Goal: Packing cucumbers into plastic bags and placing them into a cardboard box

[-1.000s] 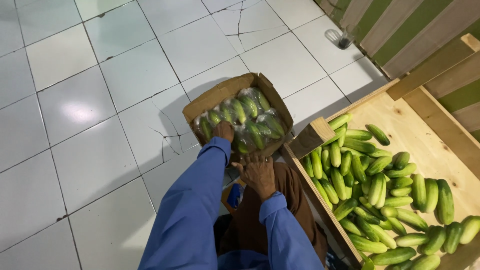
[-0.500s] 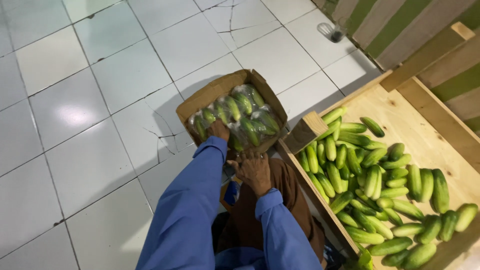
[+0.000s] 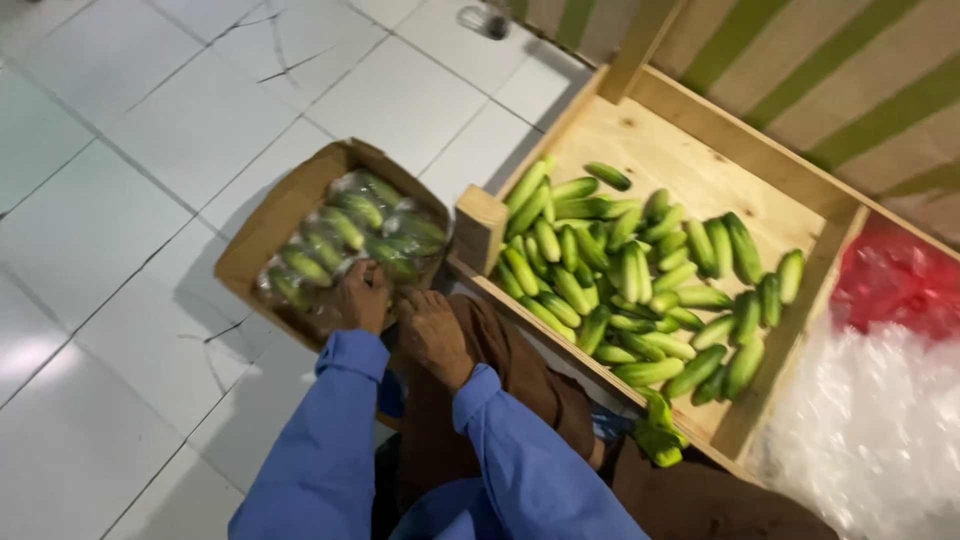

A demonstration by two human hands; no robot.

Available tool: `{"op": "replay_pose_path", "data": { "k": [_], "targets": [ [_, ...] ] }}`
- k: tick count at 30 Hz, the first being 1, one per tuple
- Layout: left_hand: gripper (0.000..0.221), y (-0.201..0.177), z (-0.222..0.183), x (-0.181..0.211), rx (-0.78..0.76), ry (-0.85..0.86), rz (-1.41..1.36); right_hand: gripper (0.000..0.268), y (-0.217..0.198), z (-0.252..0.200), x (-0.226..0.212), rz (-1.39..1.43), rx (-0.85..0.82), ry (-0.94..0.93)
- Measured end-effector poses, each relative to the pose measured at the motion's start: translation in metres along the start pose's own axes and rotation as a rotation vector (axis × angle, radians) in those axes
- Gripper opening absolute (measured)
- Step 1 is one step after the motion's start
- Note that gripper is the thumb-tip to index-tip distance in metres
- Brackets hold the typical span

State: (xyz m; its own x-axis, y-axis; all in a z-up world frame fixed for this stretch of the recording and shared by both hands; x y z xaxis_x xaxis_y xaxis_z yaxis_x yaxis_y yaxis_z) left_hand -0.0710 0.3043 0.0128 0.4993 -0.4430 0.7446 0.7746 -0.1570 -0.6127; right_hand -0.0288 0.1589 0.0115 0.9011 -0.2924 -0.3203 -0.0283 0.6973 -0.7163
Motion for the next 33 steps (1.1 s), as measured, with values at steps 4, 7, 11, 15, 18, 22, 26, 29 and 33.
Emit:
{"op": "replay_pose_path", "data": {
  "k": [4,7,11,15,18,22,26,29,33],
  "targets": [
    [0.024,0.006,-0.038,0.048,-0.096,-0.086,-0.186,0.018,-0.067,0.014,-0.006,-0.013,0.148,0.018],
    [0.020,0.010,-0.063,0.083,-0.125,-0.052,-0.168,0.039,-0.093,0.000,0.012,0.059,0.176,0.131],
    [0.007,0.015,-0.098,0.134,-0.091,0.216,-0.218,0.054,-0.073,-0.056,0.066,0.271,0.123,0.326],
    [0.006,0.051,-0.132,0.172,-0.241,0.416,-0.397,0.060,-0.071,-0.107,0.140,0.161,0.117,0.507],
    [0.014,0.104,-0.153,0.179,-0.390,0.399,-0.428,0.044,-0.110,-0.122,0.184,-0.031,0.176,0.610],
    [0.019,0.168,-0.180,0.162,-0.510,0.337,-0.341,0.045,-0.120,-0.145,0.223,-0.469,0.011,0.602],
    [0.030,0.202,-0.191,0.133,-0.595,0.377,-0.225,0.031,-0.134,-0.135,0.231,-0.643,0.004,0.521],
    [0.030,0.201,-0.190,0.127,-0.565,0.359,-0.259,0.032,-0.132,-0.136,0.232,-0.618,0.028,0.495],
    [0.036,0.202,-0.185,0.126,-0.538,0.312,-0.353,0.031,-0.127,-0.140,0.230,-0.641,0.222,0.366]
  ]
}}
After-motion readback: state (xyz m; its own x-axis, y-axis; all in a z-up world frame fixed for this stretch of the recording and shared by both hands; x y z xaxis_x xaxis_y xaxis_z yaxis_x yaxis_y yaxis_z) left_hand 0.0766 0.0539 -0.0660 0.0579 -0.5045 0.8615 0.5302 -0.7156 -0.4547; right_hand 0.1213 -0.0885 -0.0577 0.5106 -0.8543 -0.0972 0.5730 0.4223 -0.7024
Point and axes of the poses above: each hand's wrist, its own z-axis towards the middle knuckle, its own y-axis out of the palm, x = y × z, the point moved 2 cm from there along z, towards the middle knuckle, and after that the axes turned 15 degrees about x, right-handed, at the moved point
